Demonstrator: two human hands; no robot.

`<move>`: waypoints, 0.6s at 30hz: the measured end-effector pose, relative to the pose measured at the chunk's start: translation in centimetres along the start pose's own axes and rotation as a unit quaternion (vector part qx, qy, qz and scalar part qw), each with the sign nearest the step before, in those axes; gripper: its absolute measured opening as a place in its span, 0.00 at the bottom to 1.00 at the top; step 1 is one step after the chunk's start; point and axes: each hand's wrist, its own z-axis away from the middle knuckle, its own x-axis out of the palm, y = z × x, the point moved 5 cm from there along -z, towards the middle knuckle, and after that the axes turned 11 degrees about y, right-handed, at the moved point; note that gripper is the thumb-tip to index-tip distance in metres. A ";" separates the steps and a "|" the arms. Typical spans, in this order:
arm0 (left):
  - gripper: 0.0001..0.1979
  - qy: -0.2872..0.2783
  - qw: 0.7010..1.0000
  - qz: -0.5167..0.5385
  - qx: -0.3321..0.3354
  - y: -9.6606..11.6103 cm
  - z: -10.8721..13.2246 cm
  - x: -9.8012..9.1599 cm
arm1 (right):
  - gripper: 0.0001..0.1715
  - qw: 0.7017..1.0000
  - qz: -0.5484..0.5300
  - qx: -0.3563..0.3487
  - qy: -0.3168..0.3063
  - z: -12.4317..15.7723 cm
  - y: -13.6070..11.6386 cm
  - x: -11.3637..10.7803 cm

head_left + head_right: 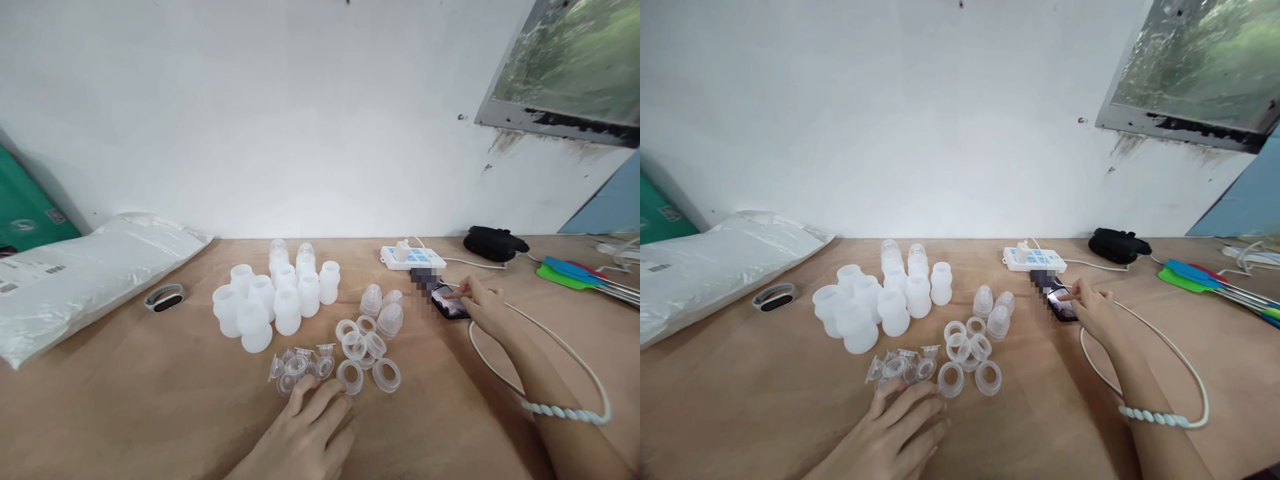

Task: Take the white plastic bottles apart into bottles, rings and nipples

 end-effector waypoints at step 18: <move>0.06 -0.019 1.000 0.007 0.006 0.0 0.0 -0.1 | 0.07 1.000 -0.026 -0.005 -0.005 0.0 -0.3 0.8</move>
